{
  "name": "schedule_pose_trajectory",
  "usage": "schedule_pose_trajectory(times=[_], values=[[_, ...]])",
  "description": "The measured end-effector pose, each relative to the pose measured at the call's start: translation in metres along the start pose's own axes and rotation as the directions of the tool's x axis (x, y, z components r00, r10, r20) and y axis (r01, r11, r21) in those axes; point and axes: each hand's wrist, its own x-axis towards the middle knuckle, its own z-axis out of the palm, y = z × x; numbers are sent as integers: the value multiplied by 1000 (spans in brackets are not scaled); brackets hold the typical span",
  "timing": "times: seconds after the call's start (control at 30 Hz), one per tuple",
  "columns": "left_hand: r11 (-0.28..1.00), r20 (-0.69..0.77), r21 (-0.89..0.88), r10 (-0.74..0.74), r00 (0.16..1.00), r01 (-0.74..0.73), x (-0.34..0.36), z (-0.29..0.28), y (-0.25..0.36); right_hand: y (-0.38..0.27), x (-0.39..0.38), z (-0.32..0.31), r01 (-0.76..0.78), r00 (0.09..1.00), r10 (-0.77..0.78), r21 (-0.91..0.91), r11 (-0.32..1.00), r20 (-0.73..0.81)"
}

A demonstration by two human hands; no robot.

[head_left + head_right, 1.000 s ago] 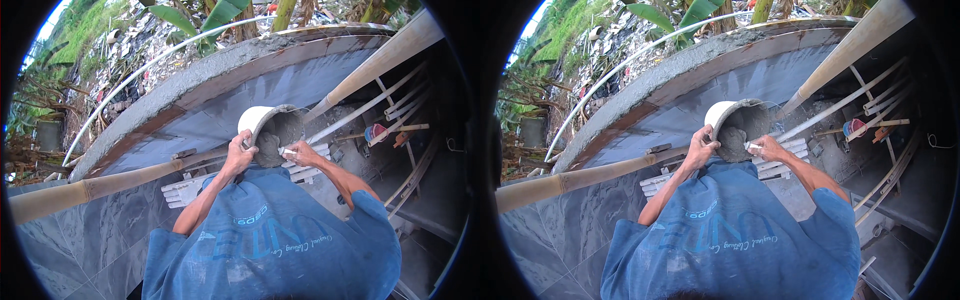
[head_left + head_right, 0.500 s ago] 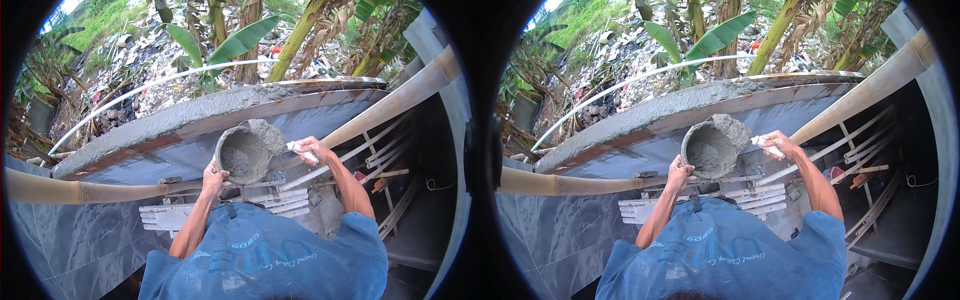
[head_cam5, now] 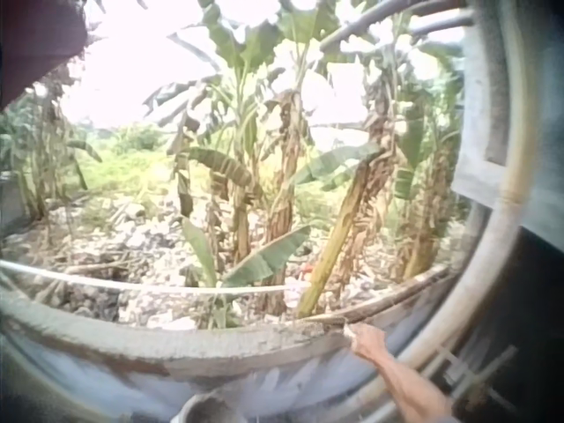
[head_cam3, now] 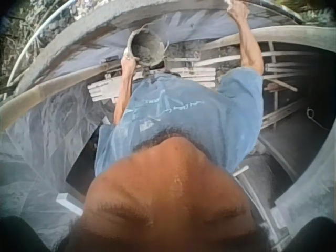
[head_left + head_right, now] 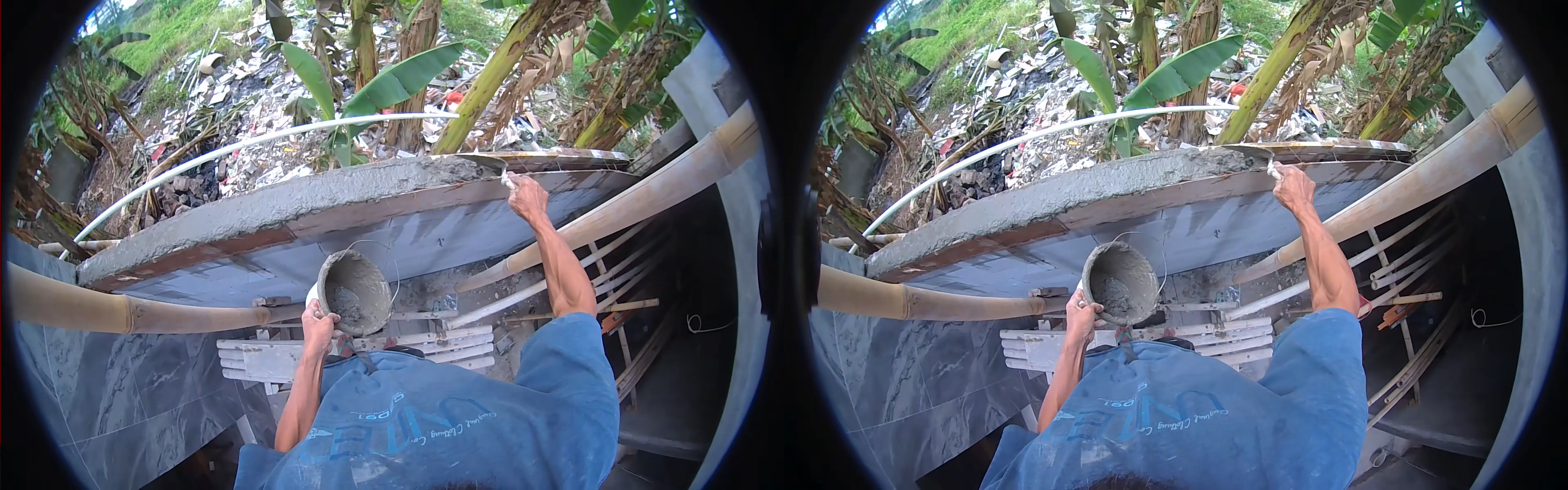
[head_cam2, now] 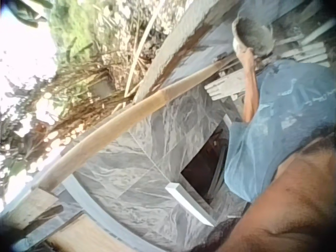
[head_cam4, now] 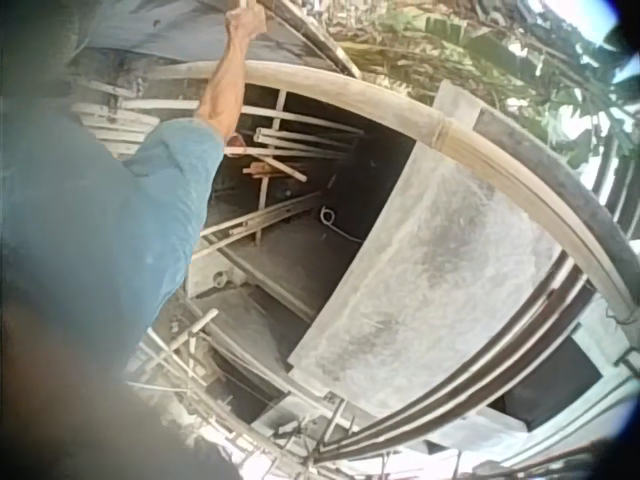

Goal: The person applies mortar to the top edge of a wall using a trowel and a bucket of mix. They scoop the wet mixture from the bucket and spread it evenly along the ledge, smoothing the surface with the tool as they move.

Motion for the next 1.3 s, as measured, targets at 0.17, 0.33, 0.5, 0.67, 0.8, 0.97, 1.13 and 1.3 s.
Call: schedule_pose_trajectory(times=[0.17,0.33,0.5,0.67,0.8,0.97,1.13,1.3], values=[[1000,71,15,-8,997,7,4,22,13,-42,-87,-10,-61,976,167,565,823,-138],[997,142,-53,58,988,-51,11,61,28,-84,-184,2,207,976,-201,664,718,-88],[975,303,149,112,946,-163,12,92,37,-140,-190,22,202,942,-255,236,951,219],[930,424,258,135,896,-262,-3,126,47,-184,-241,24,88,905,-130,120,989,404],[954,400,190,139,906,-230,-11,117,16,-181,-239,-29,62,930,-88,83,995,358],[898,438,245,233,868,-365,-17,138,-1,-175,-287,20,213,898,-225,73,974,379],[908,508,244,180,842,-342,-33,137,14,-148,-265,-2,32,932,-12,-48,998,363],[799,583,340,235,778,-497,-43,139,2,-116,-258,39,118,848,-141,78,990,511]])
